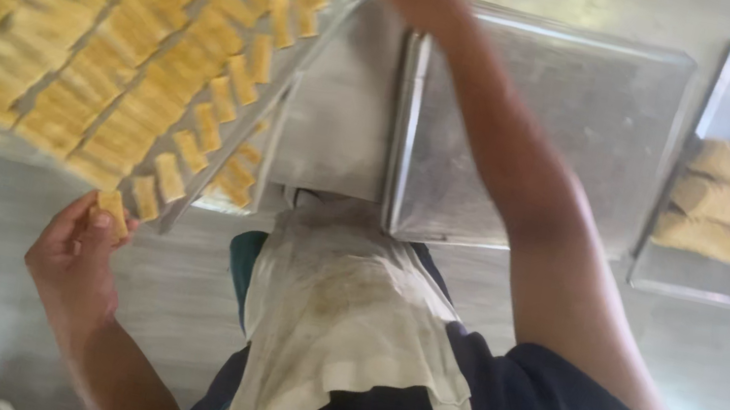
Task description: The person picks up rectangular biscuit pieces from a tray and stacks them into neat piles on a second tray. The person handles the biscuits by hand, repeatedly transferring them from one tray to another and arranging them in rows.
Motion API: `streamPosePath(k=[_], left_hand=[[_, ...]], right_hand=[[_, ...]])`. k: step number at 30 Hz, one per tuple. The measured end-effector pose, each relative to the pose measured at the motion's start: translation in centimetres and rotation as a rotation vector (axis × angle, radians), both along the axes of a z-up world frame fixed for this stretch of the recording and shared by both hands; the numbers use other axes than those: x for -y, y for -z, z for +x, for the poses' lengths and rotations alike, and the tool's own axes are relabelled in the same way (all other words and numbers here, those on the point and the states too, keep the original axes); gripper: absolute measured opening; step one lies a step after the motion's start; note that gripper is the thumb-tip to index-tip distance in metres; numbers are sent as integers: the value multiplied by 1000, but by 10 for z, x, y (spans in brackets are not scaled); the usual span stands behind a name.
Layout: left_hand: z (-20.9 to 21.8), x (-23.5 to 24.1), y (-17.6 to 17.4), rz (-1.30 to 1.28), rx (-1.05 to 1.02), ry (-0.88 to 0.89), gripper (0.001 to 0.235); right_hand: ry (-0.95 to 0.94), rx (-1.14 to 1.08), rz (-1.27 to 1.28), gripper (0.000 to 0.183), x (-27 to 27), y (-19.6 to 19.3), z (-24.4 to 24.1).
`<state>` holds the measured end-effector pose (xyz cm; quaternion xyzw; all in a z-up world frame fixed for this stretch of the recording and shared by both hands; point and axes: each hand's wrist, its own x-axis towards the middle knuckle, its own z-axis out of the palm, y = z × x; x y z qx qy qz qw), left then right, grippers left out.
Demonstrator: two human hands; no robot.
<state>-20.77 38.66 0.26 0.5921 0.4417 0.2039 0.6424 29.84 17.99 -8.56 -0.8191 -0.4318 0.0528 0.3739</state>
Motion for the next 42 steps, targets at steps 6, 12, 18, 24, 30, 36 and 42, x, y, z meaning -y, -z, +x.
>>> streamPosePath(k=[6, 12, 18, 24, 30, 36, 42], left_hand=[[143, 61, 38, -40, 95, 516, 36], [261, 168, 67, -155, 276, 677, 36], [322, 196, 64, 224, 214, 666, 24], [382, 191, 67, 593, 97, 532, 15], [399, 184, 67, 1006, 72, 552, 20], [391, 169, 63, 942, 36, 582, 22], [373, 147, 70, 662, 202, 649, 14]], right_hand=[[-178, -509, -72, 34, 69, -62, -150], [227, -681, 44, 23, 115, -53, -137], [263, -353, -122, 17, 166, -29, -60], [132, -174, -125, 12, 147, -19, -14], [77, 100, 17, 20, 126, -20, -6], [216, -44, 28, 27, 138, -39, -16], [288, -79, -14, 58, 161, -55, -39]])
